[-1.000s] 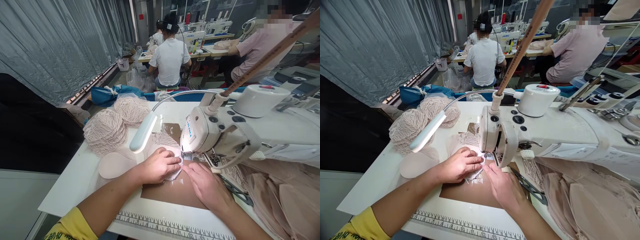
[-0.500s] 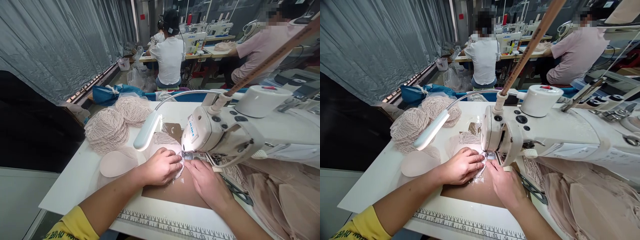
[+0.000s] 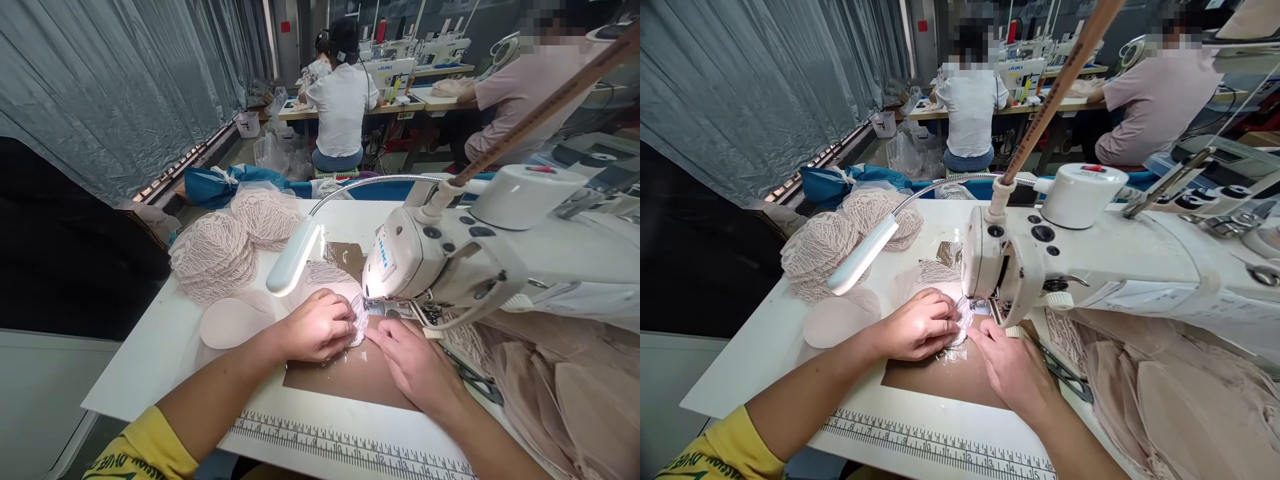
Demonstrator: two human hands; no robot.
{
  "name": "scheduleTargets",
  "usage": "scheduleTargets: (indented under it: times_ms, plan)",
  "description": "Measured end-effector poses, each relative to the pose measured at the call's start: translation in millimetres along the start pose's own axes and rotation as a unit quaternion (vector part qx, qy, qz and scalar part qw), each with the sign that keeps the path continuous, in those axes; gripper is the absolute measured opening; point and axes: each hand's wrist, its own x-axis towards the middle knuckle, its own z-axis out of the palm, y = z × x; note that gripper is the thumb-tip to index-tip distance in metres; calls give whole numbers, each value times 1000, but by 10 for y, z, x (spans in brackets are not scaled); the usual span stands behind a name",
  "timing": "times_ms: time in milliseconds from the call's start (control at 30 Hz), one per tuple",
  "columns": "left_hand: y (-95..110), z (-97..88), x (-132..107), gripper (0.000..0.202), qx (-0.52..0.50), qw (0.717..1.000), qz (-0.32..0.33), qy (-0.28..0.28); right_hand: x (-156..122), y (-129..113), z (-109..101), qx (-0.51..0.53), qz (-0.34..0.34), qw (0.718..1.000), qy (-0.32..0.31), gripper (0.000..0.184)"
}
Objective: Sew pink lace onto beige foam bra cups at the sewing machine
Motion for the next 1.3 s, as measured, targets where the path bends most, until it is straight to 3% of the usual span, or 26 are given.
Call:
scheduleTargets:
  times_ms: [300, 533, 867, 1100, 1167, 1233, 1300]
  plan:
    - [11, -7, 8, 22, 3, 1000, 10, -24, -40, 14, 51, 52, 1, 998, 26, 38]
    - [30, 53, 75, 30, 31, 999, -8, -36, 34, -55, -7, 8, -29, 1000, 5, 36]
    - [44, 118, 118, 32, 51, 997, -56, -21, 42, -54, 21, -51, -4, 998, 27, 39]
    - [-19, -88, 69, 42, 11, 997, -28, -66, 40, -14, 102, -110, 46, 992, 50, 40]
    - [-42, -123, 36, 33, -15, 997, -11, -73, 29, 5, 126, -104, 69, 990, 63, 38]
    - [-53, -108, 18, 17, -38, 998, -13, -53, 25, 15, 142, -96, 90, 989, 66, 35]
    - [-43, -61, 23, 15, -55, 998, -35, -23, 33, 10, 147, -80, 97, 990, 62, 33]
